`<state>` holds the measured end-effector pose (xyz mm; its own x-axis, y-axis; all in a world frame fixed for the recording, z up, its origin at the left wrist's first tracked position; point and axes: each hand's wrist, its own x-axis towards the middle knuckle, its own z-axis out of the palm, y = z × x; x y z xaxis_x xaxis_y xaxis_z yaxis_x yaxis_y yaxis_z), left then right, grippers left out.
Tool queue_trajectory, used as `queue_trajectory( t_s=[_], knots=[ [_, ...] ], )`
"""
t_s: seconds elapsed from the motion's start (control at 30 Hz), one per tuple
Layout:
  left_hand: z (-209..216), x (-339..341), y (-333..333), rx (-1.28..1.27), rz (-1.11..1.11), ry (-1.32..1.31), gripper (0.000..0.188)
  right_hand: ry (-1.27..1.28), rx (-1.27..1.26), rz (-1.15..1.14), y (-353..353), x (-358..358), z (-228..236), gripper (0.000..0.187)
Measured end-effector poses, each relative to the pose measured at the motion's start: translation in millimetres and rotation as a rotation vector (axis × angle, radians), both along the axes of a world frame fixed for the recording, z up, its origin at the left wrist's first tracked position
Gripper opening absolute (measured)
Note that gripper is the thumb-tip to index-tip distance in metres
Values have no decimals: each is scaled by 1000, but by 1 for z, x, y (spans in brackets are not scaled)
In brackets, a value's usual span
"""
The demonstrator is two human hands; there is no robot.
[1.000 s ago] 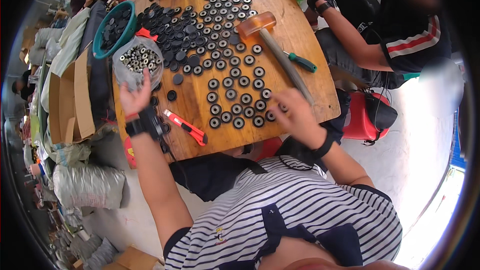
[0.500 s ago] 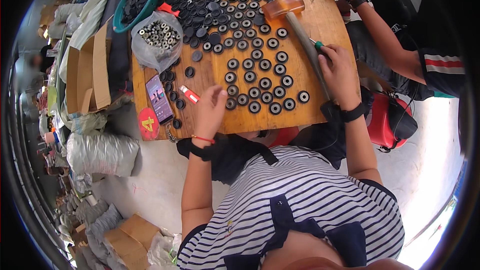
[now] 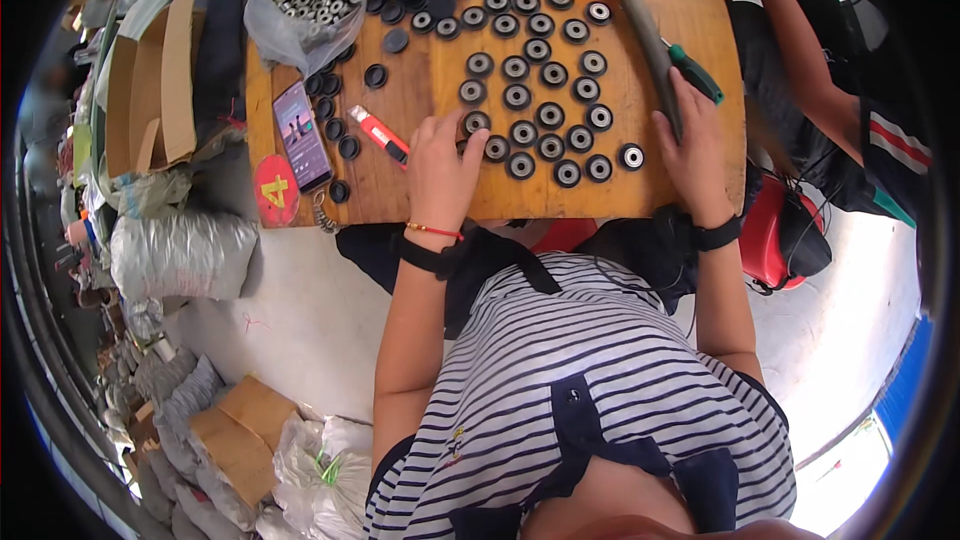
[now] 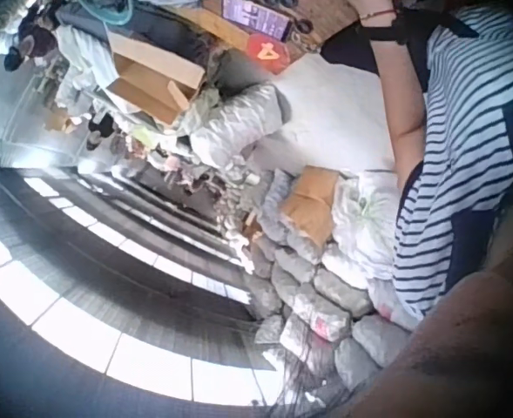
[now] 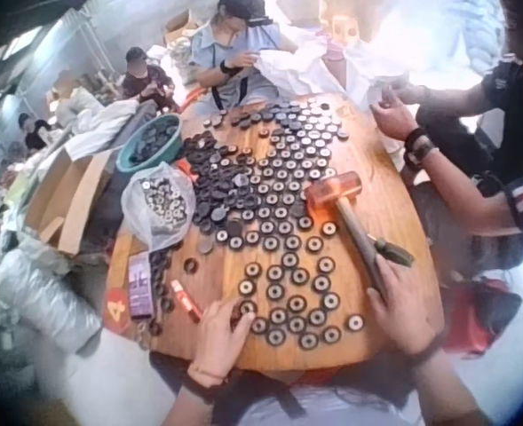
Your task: Inserting metal bearings and components into rubber grommets and trimming excess material.
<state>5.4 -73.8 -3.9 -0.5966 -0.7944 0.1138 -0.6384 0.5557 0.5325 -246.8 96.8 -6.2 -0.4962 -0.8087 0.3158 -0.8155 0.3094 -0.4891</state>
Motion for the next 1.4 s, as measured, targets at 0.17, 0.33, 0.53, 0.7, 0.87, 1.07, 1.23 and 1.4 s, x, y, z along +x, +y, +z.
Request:
queue_trajectory(
  t_s=[0.17, 0.33, 0.53, 0.7, 0.87, 1.07, 1.23, 1.4],
  knots=[
    [5, 23, -6, -38, 368, 36, 42, 35, 0, -24, -1, 1, -4, 53],
    [11, 54, -15, 110, 473, -201, 39, 1, -53, -47, 1, 2, -9, 50],
    [25, 54, -1, 420, 359, 330, 24, -283, -261, 37, 15, 39, 30, 36],
    [54, -1, 79, 706, -264, 319, 29, -944, -115, 499, -1, 88, 36, 31],
    [43, -12, 56, 246, -125, 274, 28, -1178, -252, 363, -6, 87, 35, 32],
    [4, -9, 8, -167, 147, -142, 30, -1321, -403, 148, 9, 78, 40, 33],
    [4, -10, -8, 121, 71, -129, 29, -1312, -379, 159, 14, 85, 38, 34],
    [8, -14, -13, 153, 72, -123, 24, -1301, -329, 198, 9, 90, 43, 34]
  ],
)
